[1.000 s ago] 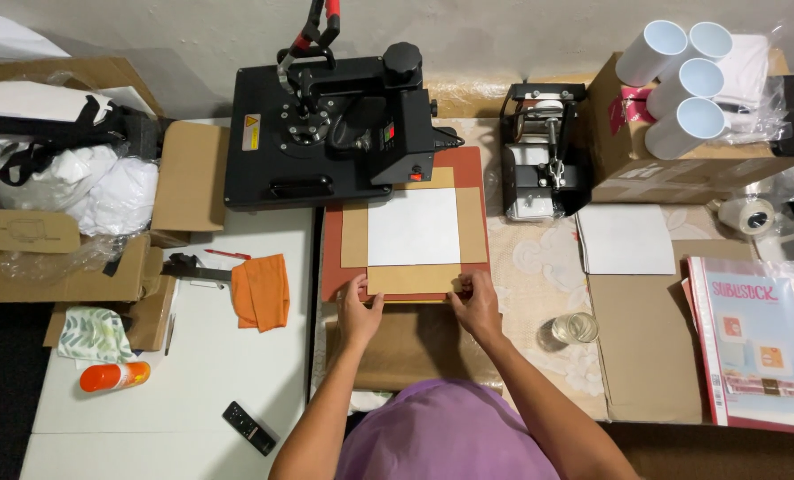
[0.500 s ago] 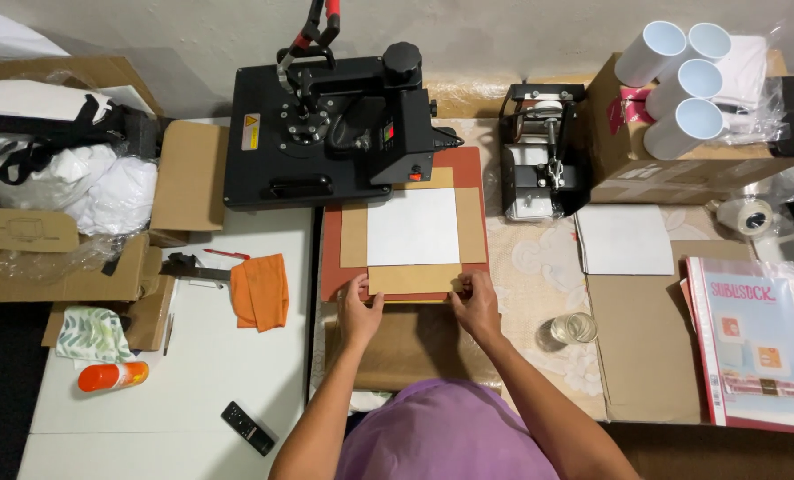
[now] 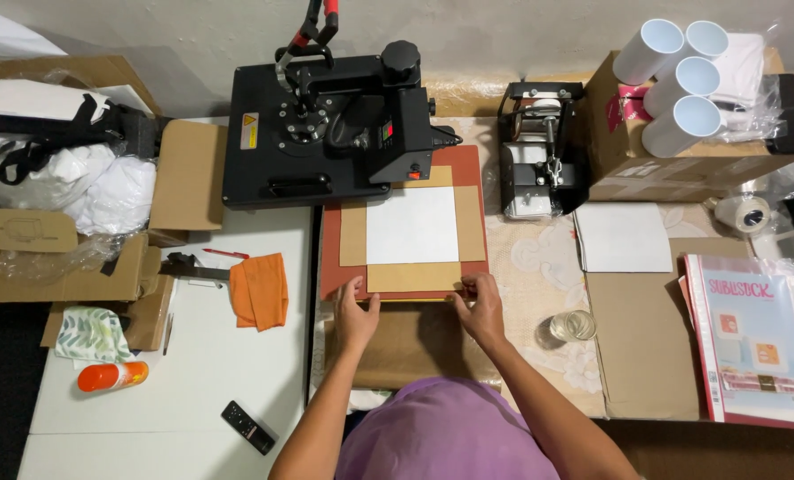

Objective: The person aligns a white fabric sheet on the heat press bed, covers it with a brown protective sheet, and then pulls down the heat press handle to start the pressing process.

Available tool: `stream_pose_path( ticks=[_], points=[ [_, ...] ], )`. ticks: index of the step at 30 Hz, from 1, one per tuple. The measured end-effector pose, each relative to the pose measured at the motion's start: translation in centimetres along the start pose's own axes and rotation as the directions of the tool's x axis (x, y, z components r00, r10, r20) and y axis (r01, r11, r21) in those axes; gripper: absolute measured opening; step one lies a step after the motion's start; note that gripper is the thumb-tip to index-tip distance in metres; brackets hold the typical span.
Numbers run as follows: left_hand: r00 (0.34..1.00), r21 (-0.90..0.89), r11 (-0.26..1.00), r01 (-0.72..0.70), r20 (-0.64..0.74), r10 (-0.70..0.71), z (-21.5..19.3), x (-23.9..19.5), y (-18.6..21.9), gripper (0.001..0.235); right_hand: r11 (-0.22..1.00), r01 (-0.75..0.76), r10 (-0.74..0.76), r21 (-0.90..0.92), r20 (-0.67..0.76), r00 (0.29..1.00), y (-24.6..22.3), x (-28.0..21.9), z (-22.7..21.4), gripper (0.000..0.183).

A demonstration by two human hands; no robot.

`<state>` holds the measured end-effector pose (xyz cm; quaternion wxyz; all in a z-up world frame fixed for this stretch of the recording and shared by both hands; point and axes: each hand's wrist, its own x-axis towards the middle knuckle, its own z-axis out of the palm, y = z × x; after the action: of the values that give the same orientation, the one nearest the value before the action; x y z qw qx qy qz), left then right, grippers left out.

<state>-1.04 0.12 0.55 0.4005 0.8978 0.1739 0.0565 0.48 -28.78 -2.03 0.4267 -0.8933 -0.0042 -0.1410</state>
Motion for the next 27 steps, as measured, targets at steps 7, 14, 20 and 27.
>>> stream_pose_path(
  ticks=[7,14,20,27],
  points=[
    [0.983,0.158,0.97,0.184,-0.043,-0.179,-4.4,-5.5,-6.5,0.046,0.938,-0.327,0.327,-0.118,-0.016,0.945,2.1,-7.3,-5.8,0.05],
    [0.798,0.141,0.851,0.506,0.298,-0.524,-3.0,-8.9,-16.0,0.073,0.383,-0.918,0.839,0.101,0.377,0.391,0.8,-13.0,-7.8,0.04],
    [0.813,-0.07,0.85,0.521,0.343,-0.47,-4.1,-9.3,-16.4,0.044,0.464,-0.858,0.879,-0.222,0.233,0.415,0.5,-13.7,-8.7,0.077],
    [0.873,-0.34,0.865,0.368,0.447,-0.195,-10.3,-9.2,-13.0,0.021,0.612,-0.787,0.755,0.083,0.236,0.612,3.7,-14.3,-9.5,0.029]
  ],
)
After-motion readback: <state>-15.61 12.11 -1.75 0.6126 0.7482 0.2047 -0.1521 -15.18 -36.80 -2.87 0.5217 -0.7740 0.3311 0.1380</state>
